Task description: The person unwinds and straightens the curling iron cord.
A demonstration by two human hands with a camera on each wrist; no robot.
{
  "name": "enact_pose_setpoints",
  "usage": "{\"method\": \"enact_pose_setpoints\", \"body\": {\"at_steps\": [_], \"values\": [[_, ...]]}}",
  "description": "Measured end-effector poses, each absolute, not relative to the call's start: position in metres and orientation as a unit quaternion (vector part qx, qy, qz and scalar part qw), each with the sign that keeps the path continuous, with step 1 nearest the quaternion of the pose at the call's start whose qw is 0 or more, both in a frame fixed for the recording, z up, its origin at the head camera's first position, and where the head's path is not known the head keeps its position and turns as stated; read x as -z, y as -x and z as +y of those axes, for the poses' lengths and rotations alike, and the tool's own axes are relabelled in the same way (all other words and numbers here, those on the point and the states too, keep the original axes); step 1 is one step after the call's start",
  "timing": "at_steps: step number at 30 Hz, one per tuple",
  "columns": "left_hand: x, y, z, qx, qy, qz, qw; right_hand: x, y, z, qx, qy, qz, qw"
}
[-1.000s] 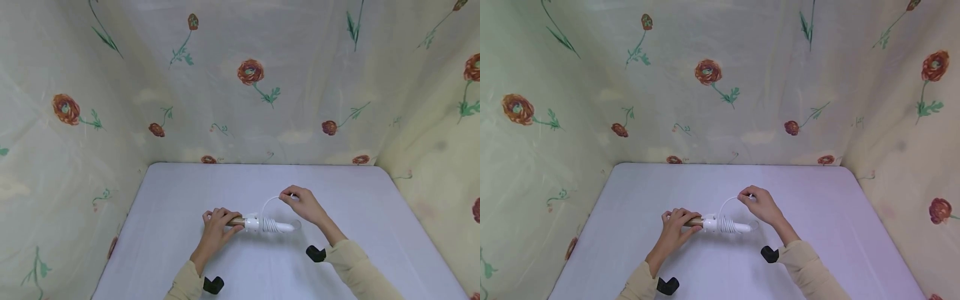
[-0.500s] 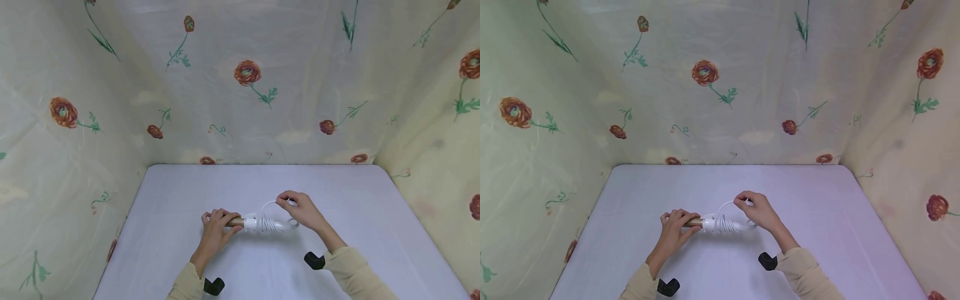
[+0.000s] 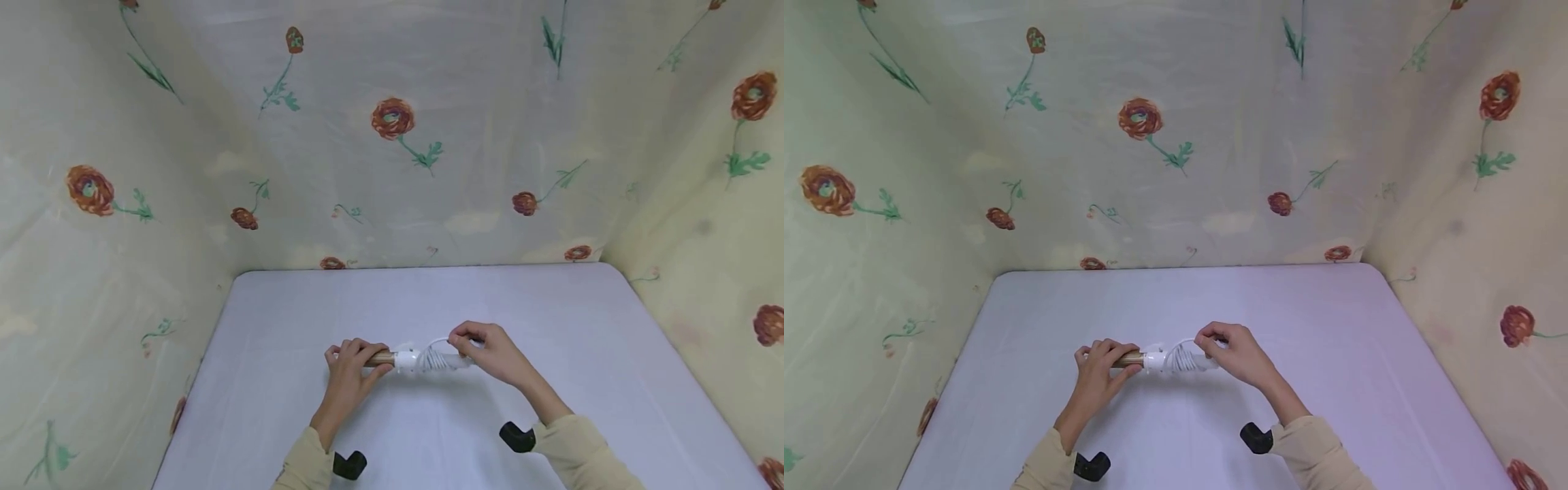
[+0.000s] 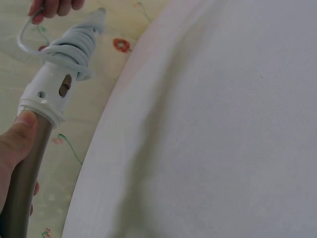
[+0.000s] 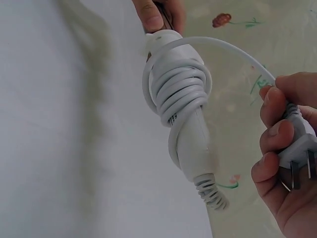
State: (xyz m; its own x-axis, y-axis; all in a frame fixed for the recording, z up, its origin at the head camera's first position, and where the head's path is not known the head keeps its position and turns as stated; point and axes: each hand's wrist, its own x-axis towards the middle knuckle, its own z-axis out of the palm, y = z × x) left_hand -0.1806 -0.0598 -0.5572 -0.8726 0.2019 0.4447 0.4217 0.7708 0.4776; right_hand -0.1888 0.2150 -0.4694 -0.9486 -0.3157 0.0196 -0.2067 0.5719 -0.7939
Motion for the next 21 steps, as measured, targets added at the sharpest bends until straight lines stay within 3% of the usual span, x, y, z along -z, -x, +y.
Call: {"method": "enact_pose_setpoints", "body": {"at_steps": [21], "values": [[0.554, 0.181, -0.056, 0.306, 0.164, -0.919, 0.189, 0.475, 0.154, 0.218, 0.470, 0.163, 0.855, 0.146]]}}
